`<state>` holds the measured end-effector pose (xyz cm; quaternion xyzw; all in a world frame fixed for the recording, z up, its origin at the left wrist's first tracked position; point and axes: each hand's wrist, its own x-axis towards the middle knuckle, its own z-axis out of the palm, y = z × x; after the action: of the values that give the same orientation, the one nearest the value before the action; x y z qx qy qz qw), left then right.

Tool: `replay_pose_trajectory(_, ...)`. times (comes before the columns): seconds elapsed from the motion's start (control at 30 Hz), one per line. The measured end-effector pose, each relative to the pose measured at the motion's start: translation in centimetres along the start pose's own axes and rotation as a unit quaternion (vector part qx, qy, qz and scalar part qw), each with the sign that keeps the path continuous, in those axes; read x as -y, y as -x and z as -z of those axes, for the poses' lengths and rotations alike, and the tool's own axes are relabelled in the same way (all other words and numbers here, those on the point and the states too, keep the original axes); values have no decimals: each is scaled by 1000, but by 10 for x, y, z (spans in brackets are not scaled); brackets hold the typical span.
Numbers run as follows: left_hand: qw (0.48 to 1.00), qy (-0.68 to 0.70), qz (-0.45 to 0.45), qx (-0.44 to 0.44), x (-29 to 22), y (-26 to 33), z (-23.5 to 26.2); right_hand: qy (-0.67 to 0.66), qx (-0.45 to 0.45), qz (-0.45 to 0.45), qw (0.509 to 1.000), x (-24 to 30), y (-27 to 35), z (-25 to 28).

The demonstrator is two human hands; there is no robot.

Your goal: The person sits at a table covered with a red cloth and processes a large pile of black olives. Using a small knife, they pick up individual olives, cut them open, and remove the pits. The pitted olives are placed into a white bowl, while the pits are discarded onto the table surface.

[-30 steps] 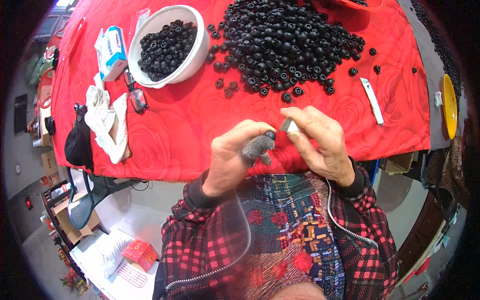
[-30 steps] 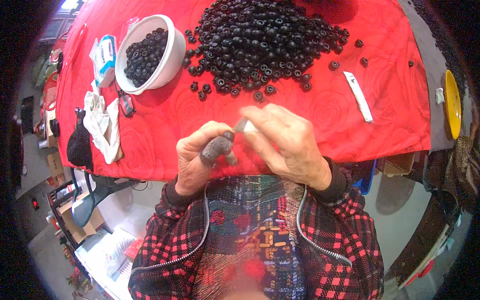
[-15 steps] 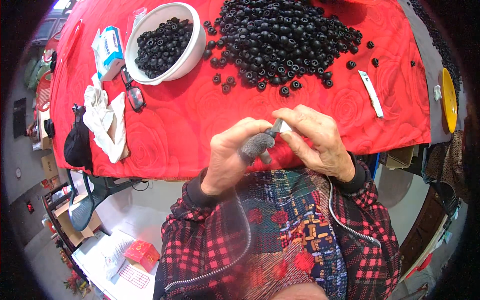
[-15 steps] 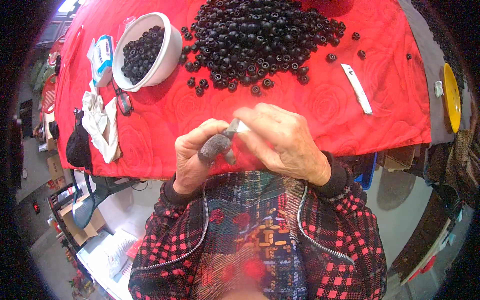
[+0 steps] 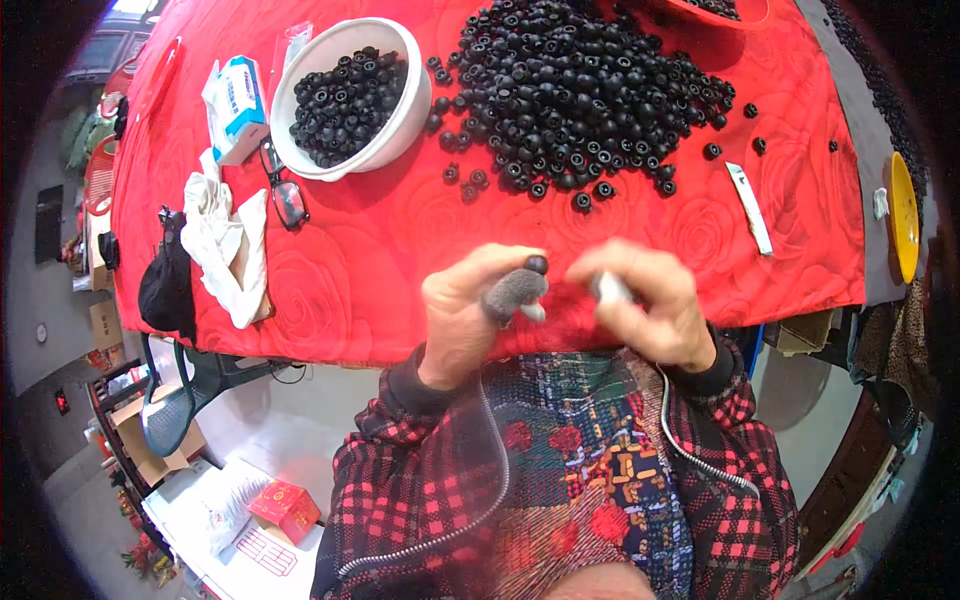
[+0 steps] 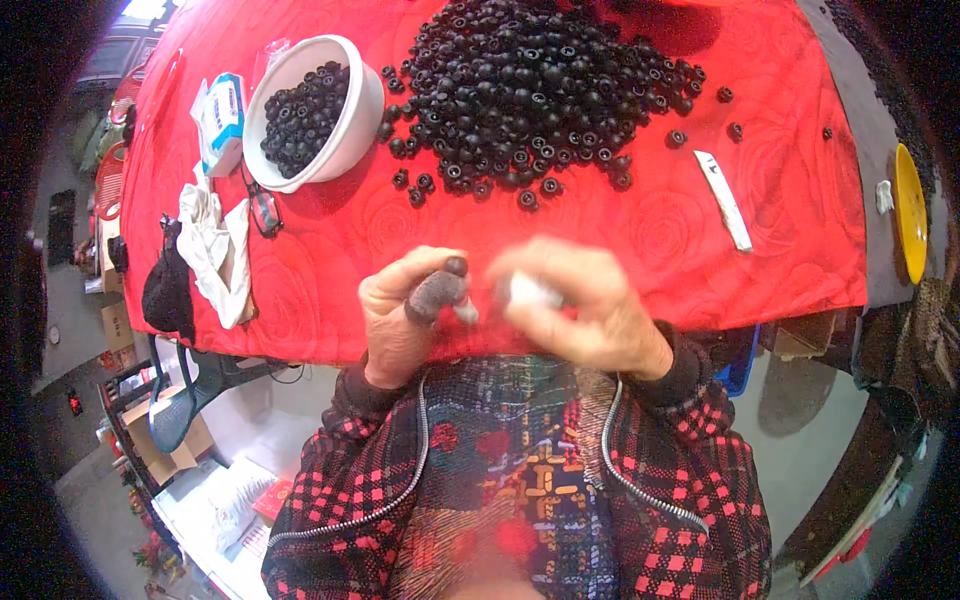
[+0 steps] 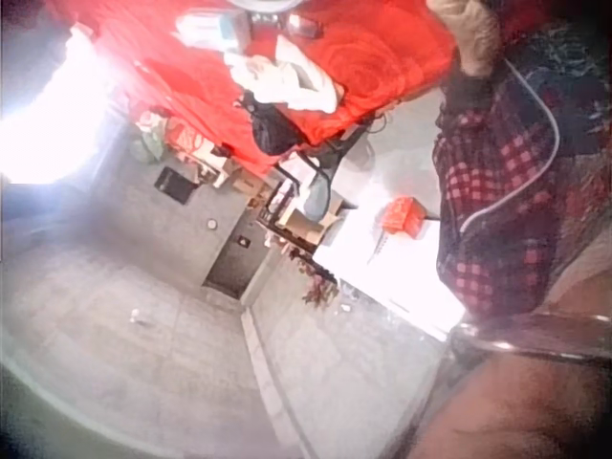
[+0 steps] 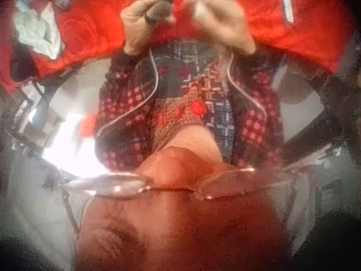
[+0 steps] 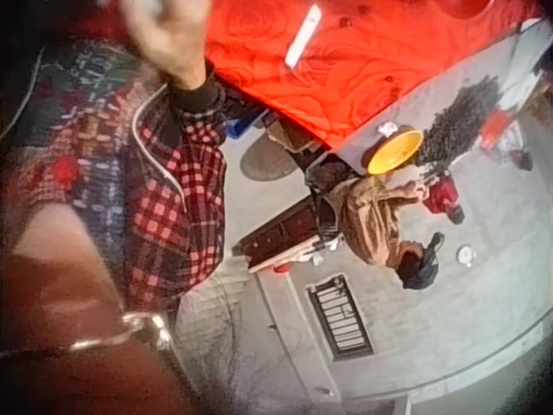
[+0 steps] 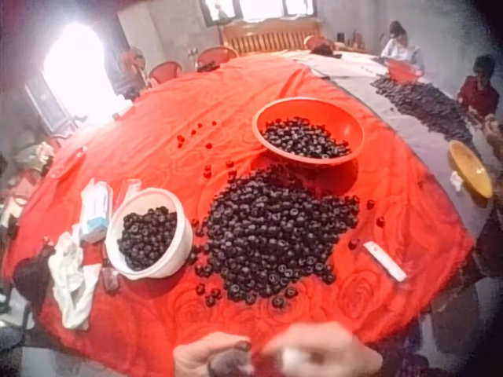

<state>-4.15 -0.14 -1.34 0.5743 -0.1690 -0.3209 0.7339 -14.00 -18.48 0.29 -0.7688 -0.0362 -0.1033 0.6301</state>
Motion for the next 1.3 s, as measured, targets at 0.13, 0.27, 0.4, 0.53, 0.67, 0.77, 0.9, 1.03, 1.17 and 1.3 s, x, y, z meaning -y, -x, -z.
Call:
replay_pose_trajectory(0.13,911,-317,-264,-8,1,-4,5,-63,-87,-118,987,8,-7,-19)
replay_pose_trajectory(0.27,886,-340,-313,-33,6,-5,0,-45,-114,-114,986,8,-14,-35)
replay_pose_trajectory(0.4,989,123,84,-15,-13,10,-6,10,-80,-4,997,0,-13,-30)
replay_pose_trajectory(0.53,959,111,226,130,-16,11,16,68,18,149,986,4,-15,-19)
replay_pose_trajectory(0.67,928,143,276,204,-20,5,19,53,76,150,984,4,-17,-11)
replay_pose_trajectory(0.77,923,160,265,228,-20,3,18,61,75,145,985,5,-15,-9)
replay_pose_trajectory(0.9,960,148,210,111,-16,12,0,126,-15,196,972,9,-12,-15)
replay_pose_trajectory(1.03,950,231,188,93,-11,19,-2,180,-68,256,947,8,-9,-20)
replay_pose_trajectory(1.17,974,180,114,71,-13,21,-7,249,-94,283,922,6,-3,-22)
replay_pose_trajectory(1.3,993,82,51,62,-19,18,-6,218,-25,211,952,13,2,-22)
